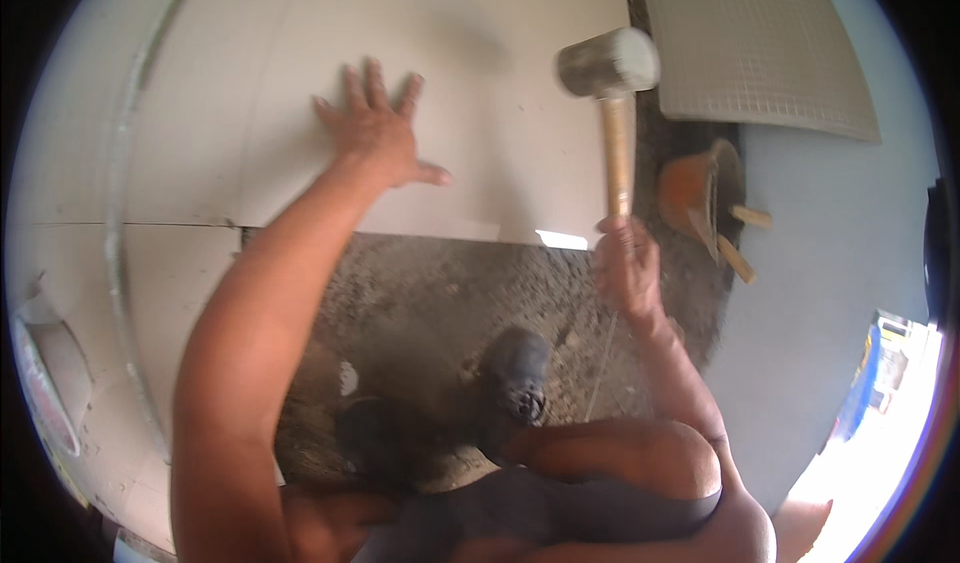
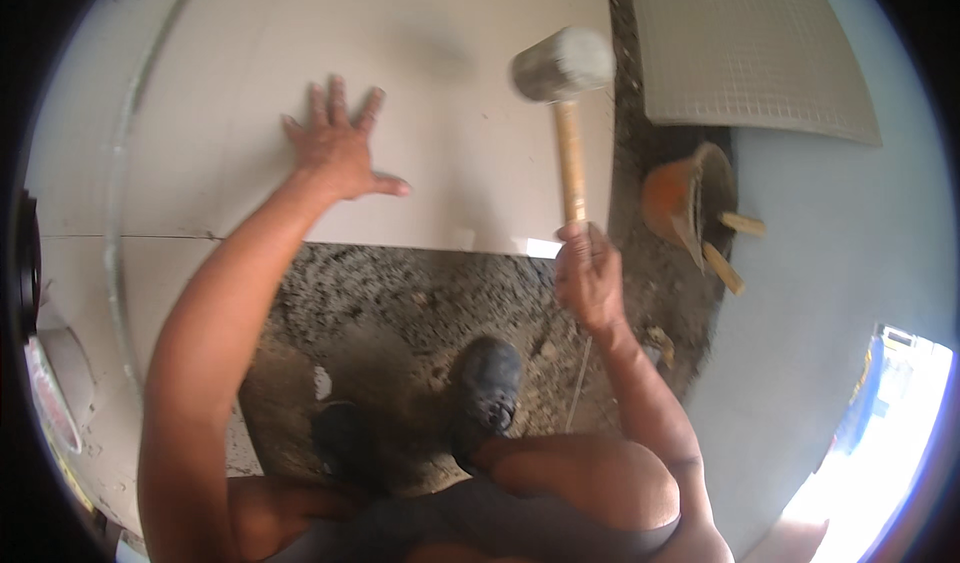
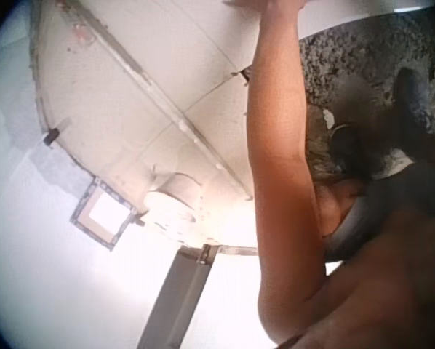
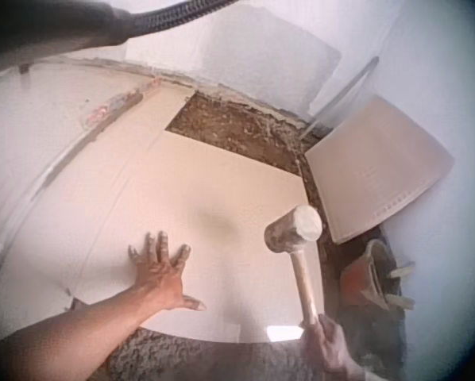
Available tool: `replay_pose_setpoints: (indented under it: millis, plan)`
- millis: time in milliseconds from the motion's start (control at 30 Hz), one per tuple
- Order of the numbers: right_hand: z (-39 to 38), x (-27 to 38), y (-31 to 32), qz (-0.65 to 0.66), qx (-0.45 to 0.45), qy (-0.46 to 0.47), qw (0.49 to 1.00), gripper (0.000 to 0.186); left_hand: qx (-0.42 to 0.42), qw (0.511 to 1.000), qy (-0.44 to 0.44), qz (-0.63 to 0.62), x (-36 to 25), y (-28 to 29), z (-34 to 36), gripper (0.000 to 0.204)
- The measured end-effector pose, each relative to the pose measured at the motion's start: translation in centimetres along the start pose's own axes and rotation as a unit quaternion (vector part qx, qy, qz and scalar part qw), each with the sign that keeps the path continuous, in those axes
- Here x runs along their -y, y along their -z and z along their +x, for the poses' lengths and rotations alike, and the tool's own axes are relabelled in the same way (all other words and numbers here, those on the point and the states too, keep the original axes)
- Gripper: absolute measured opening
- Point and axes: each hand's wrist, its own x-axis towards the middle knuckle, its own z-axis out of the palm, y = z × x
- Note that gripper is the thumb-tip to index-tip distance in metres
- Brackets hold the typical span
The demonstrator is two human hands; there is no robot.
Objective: The person spreads cement on the floor using a trowel, places a large ceramic tile, and taps it into place with a rubber mallet. They adjust the tile alignment and continue preparing the surface for additional tiles.
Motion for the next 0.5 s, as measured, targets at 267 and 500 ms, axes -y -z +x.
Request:
replay_pose_setpoints:
  millis: [267,500]
  plan:
    - [10.7,0.3,-1.6,-0.108,-0.011,0.104,0.989,0.055,0.0,0.999,-0.02,-0.031,0.1,0.6,0.1,0.134]
    - [17.1,7.6,-4.0,-0.002,0.004,0.13,0.991,0.056,0.022,1.0,-0.009,-0.019,0.2,1.4,-0.1,0.134]
